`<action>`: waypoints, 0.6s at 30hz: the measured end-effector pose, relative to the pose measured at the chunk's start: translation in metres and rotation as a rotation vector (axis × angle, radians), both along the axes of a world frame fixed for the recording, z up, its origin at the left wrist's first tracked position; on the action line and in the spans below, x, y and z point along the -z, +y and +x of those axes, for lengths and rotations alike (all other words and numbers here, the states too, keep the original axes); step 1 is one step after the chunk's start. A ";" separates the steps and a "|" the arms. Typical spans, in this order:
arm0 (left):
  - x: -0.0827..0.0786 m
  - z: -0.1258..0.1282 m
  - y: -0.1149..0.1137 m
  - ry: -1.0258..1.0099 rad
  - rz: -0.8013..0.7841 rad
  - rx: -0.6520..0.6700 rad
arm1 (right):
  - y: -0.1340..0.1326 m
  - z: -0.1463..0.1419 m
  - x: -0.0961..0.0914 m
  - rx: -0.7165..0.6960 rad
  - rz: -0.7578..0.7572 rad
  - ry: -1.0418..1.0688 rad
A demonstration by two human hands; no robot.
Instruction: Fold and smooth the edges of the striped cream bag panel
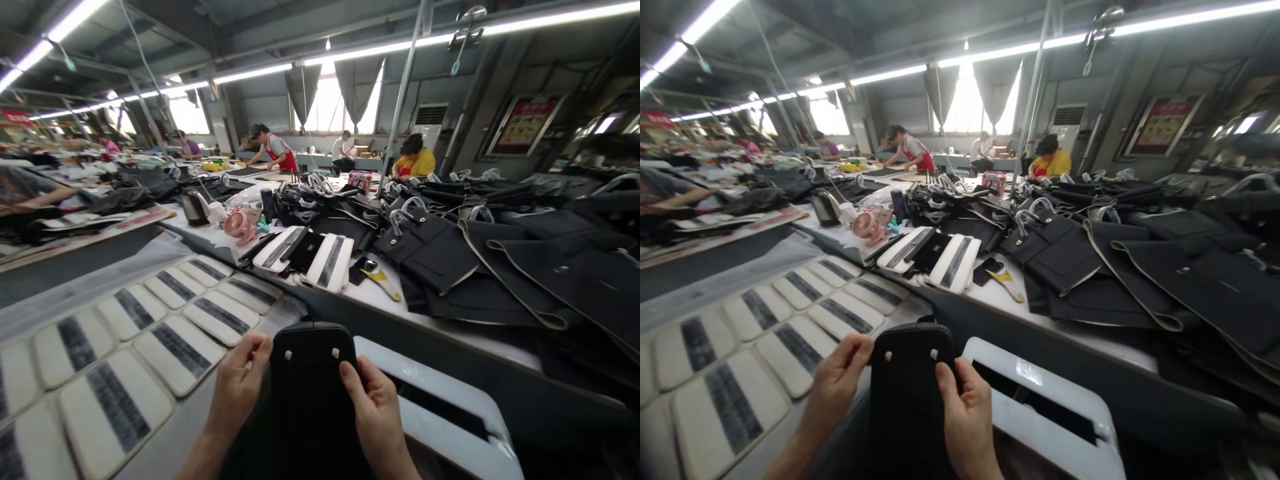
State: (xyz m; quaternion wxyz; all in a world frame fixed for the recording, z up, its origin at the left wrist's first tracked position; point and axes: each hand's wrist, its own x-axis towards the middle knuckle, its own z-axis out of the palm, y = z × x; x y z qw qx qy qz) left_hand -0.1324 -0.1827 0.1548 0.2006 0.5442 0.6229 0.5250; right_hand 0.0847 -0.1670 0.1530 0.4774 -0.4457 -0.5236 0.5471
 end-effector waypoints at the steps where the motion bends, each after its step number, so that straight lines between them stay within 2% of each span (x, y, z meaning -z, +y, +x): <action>1: -0.016 -0.009 0.000 0.046 0.019 0.057 | -0.004 -0.003 -0.003 -0.037 0.039 -0.039; 3: -0.053 -0.020 0.002 0.164 0.027 0.287 | -0.013 -0.009 -0.011 -0.127 0.121 -0.111; 5: -0.085 -0.018 0.009 0.273 -0.088 0.630 | -0.022 -0.015 -0.018 -0.205 0.183 -0.134; 6: -0.098 -0.014 0.013 0.329 -0.163 0.777 | -0.026 -0.018 -0.021 -0.233 0.196 -0.128; 8: -0.112 -0.001 0.019 0.430 -0.270 0.936 | -0.030 -0.018 -0.025 -0.265 0.171 -0.106; 11: -0.115 0.009 0.019 0.526 -0.303 0.920 | -0.032 0.000 -0.021 -0.297 0.080 -0.094; 14: -0.117 -0.010 0.007 0.542 -0.293 0.803 | -0.033 0.036 0.005 -0.301 0.011 -0.132; 16: -0.124 -0.035 -0.006 0.482 -0.266 0.646 | -0.038 0.059 0.034 -0.220 -0.103 -0.110; 18: -0.133 -0.061 -0.023 0.359 -0.192 0.388 | -0.047 0.068 0.061 -0.119 -0.307 0.061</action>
